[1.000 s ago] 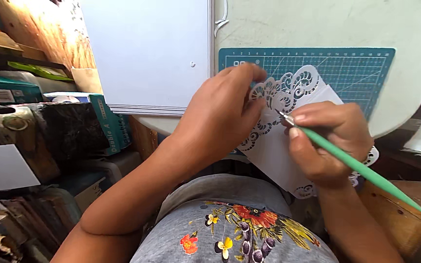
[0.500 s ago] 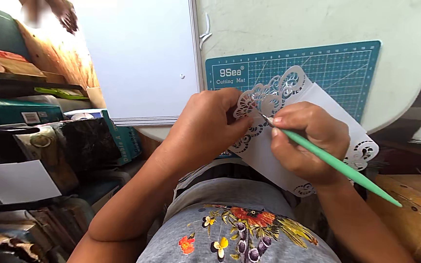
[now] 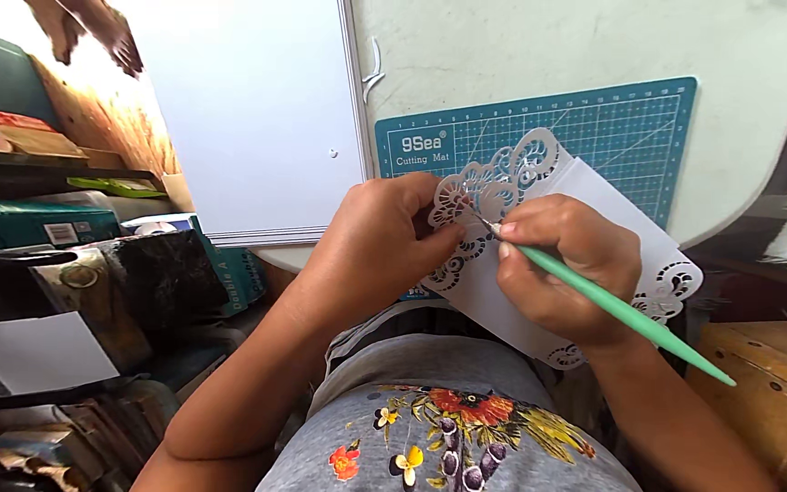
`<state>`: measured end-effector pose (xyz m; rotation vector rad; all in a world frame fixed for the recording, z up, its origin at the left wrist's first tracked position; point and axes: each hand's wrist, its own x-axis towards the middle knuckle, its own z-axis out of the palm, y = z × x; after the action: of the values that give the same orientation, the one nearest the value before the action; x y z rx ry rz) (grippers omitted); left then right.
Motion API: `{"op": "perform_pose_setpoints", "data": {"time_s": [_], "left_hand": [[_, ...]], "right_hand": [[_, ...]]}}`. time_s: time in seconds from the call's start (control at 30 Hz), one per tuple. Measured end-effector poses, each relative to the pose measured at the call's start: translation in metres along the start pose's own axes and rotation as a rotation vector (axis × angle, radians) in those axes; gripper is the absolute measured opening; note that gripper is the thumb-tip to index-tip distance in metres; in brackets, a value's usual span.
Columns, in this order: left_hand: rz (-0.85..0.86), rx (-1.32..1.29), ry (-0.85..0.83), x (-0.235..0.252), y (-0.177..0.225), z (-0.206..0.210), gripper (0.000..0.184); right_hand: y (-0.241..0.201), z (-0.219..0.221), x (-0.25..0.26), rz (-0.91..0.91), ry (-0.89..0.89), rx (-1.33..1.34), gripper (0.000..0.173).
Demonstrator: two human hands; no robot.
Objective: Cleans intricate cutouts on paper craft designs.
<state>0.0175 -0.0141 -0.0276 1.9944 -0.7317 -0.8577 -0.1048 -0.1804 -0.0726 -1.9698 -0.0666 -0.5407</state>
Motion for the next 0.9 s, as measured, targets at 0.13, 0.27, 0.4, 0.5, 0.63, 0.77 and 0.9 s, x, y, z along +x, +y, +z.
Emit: {"op": "perform_pose_setpoints", "data": {"time_s": [0.13,0.27,0.4,0.5,0.63,0.77,0.9], "left_hand": [[0.004,-0.015,0.001,-0.0001,-0.0008,0.0004,0.011],[0.010,-0.022,-0.005,0.0000,-0.0017,0.0004,0.012],[0.002,-0.006,-0.001,-0.0014,0.0021,0.0001,0.009],[0.004,0.000,-0.001,-0.0016,0.0021,0.0000,0.009],[0.000,-0.009,0.001,-0.0017,0.0014,0.0003,0.011],[0.014,-0.009,-0.006,-0.0014,0.0010,-0.0005,0.013],[0.010,-0.021,-0.016,-0.0015,0.0008,-0.0004,0.015]], "right_hand": [[0.0012,0.0014,-0.0019,-0.001,0.002,-0.014,0.008],[0.0023,0.0032,-0.0036,-0.016,0.011,-0.034,0.008],[0.0024,0.0032,-0.0033,-0.023,0.006,-0.043,0.008],[0.0025,0.0028,-0.0027,-0.017,0.005,-0.037,0.009],[0.0030,0.0029,-0.0024,-0.013,0.004,-0.010,0.010],[0.0001,0.0008,0.0009,0.021,0.006,0.044,0.013],[0.0018,-0.0042,-0.0006,0.071,0.052,0.200,0.011]]}}
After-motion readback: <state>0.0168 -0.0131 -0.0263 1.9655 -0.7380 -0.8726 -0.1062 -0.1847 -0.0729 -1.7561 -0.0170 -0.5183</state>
